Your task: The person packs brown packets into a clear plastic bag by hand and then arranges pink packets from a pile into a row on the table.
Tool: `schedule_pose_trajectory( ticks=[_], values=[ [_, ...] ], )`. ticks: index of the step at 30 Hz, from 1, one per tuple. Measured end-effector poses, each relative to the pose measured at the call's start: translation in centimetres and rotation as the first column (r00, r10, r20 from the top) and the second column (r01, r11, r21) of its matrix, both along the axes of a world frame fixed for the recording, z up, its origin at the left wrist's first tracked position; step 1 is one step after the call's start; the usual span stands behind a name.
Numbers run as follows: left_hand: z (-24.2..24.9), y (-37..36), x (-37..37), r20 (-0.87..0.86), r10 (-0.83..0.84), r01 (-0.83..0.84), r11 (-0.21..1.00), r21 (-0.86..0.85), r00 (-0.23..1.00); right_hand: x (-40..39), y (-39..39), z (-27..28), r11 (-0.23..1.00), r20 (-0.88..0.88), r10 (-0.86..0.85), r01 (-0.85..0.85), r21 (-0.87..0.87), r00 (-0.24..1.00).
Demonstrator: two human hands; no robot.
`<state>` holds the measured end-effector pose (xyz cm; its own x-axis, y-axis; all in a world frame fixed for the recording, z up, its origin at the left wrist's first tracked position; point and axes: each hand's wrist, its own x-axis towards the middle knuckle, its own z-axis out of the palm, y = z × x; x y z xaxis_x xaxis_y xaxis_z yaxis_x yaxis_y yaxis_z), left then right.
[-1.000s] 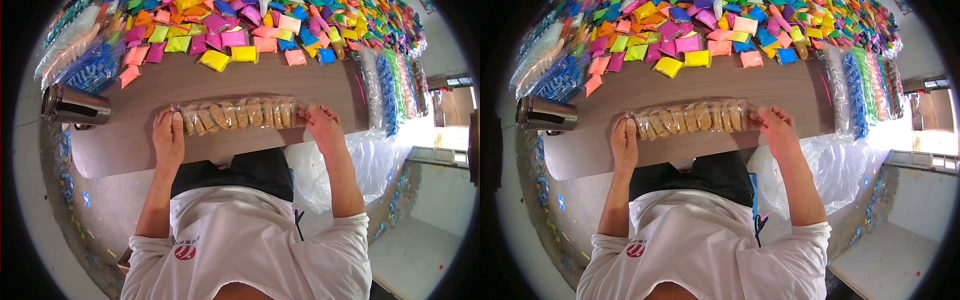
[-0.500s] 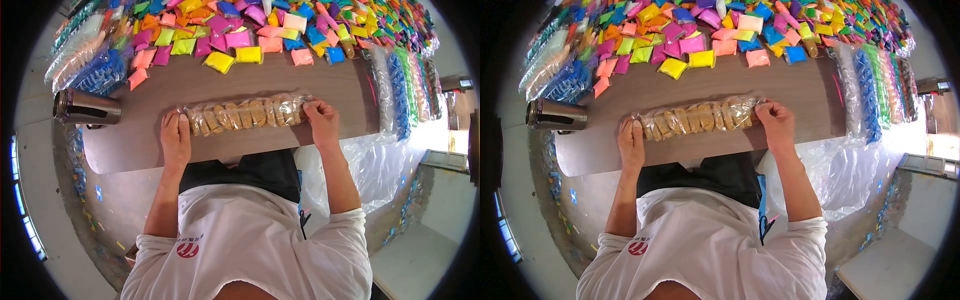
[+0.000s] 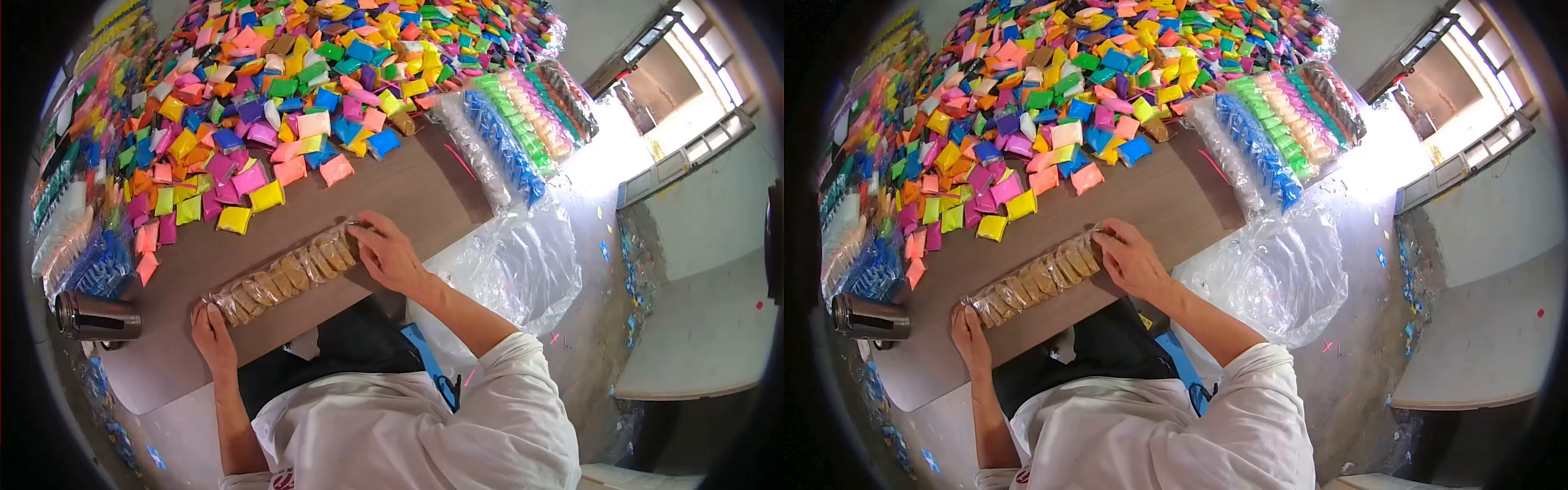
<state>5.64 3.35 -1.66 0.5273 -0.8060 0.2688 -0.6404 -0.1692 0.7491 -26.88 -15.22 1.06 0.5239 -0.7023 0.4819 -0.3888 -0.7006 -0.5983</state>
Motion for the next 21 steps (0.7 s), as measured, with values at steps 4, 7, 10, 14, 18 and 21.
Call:
schedule_pose_trajectory(
  ticks=[4, 7, 10, 14, 18, 21],
  values=[
    [-0.9, 0.0, 0.0, 0.055, 0.017, -0.012, 0.997, -0.075, 0.998, -1.2, -0.2, 0.8, 0.983, -0.161, 0.114, -0.134, -0.123, 0.98],
    [-0.7, -0.1, -0.1, 0.024, 0.007, -0.005, 0.996, -0.088, 1.0, -1.7, -0.5, 0.6, 0.981, -0.222, 0.178, -0.191, -0.042, 0.959],
    [-1.8, 0.2, 0.3, 0.008, 0.051, -0.051, 0.998, -0.03, 0.999, -1.9, -0.2, -0.3, 0.986, -0.237, 0.151, -0.165, -0.04, 0.96],
    [0.2, 0.1, -0.5, 0.008, 0.059, -0.059, 0.998, 0.004, 0.998, -1.4, 0.1, 0.2, 0.983, -0.209, 0.16, -0.176, -0.057, 0.965],
    [0.6, -0.2, -1.0, 0.014, 0.061, -0.06, 0.996, -0.068, 0.998, -1.1, 0.0, -0.2, 0.978, -0.251, 0.116, -0.155, -0.142, 0.961],
    [0.2, -0.3, -1.0, 0.027, 0.08, -0.077, 0.993, -0.091, 0.996, -1.3, -0.4, -1.8, 0.964, -0.253, 0.081, -0.14, -0.225, 0.964]
  ],
)
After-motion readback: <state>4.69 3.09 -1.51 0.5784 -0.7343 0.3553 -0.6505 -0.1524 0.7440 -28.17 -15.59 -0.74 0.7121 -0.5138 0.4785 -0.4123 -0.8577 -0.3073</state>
